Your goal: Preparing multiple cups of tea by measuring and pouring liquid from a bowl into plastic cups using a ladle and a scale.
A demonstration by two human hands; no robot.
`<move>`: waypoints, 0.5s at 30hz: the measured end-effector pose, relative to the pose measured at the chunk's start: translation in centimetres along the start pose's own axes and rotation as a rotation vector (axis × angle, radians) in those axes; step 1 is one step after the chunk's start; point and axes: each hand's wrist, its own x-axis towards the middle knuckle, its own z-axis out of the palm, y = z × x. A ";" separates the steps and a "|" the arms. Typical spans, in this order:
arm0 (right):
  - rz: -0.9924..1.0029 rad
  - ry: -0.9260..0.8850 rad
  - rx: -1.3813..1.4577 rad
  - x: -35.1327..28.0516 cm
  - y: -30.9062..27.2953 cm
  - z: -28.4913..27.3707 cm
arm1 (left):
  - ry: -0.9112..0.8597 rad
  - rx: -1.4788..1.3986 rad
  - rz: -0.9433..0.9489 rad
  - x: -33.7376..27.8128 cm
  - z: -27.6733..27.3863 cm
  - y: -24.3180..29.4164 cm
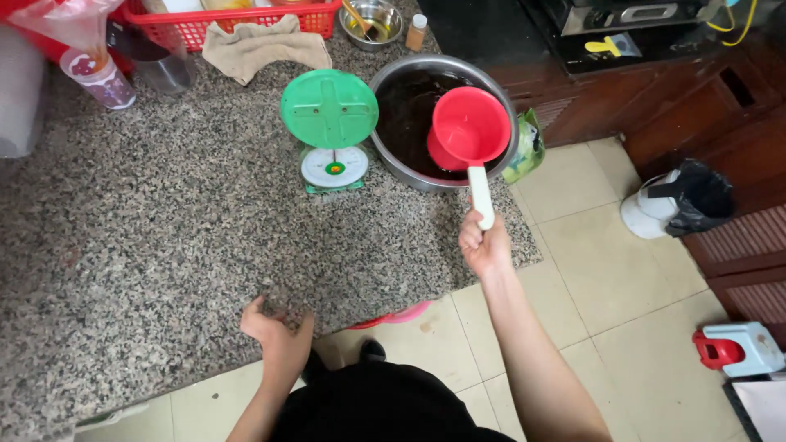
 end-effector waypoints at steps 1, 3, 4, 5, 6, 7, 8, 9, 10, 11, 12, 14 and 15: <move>0.010 0.003 0.004 0.0 0.3 -0.5 | 0.002 0.010 -0.004 -0.2 0.1 -0.2; 0.106 -0.115 0.042 -0.1 0.7 -1.6 | -0.023 0.100 0.031 -0.6 0.2 -0.5; 0.114 -0.109 0.045 -0.2 1.0 -2.1 | -0.024 0.109 0.024 -0.7 0.2 -0.4; 0.112 -0.084 0.005 -0.2 1.3 -2.7 | -0.050 0.101 -0.015 -0.8 0.2 -0.3; 0.109 -0.059 -0.035 -0.2 1.5 -3.2 | -0.076 0.092 -0.054 -0.8 0.3 -0.2; 0.118 -0.054 -0.033 -0.7 1.7 -2.9 | -0.076 0.100 -0.061 -0.8 0.2 0.5; 0.129 -0.077 -0.051 -1.1 2.0 -2.6 | -0.112 0.125 -0.075 -0.8 0.2 1.1; 0.140 -0.103 -0.071 -1.5 2.1 -2.2 | -0.145 0.147 -0.088 -0.7 0.3 1.8; 0.147 -0.101 -0.070 -1.5 2.2 -2.7 | -0.144 0.153 -0.094 -0.6 0.4 2.7; 0.193 -0.041 -0.122 -1.5 2.2 -3.2 | -0.149 0.075 -0.248 -0.4 0.7 3.6; 0.239 0.019 -0.175 -1.4 2.2 -3.6 | -0.152 -0.005 -0.402 -0.3 1.0 4.5; 0.280 0.035 -0.186 -1.4 2.3 -4.7 | -0.139 -0.007 -0.401 -0.5 1.0 5.4; 0.315 0.053 -0.192 -1.4 2.6 -5.2 | -0.133 -0.006 -0.395 -0.7 0.8 5.9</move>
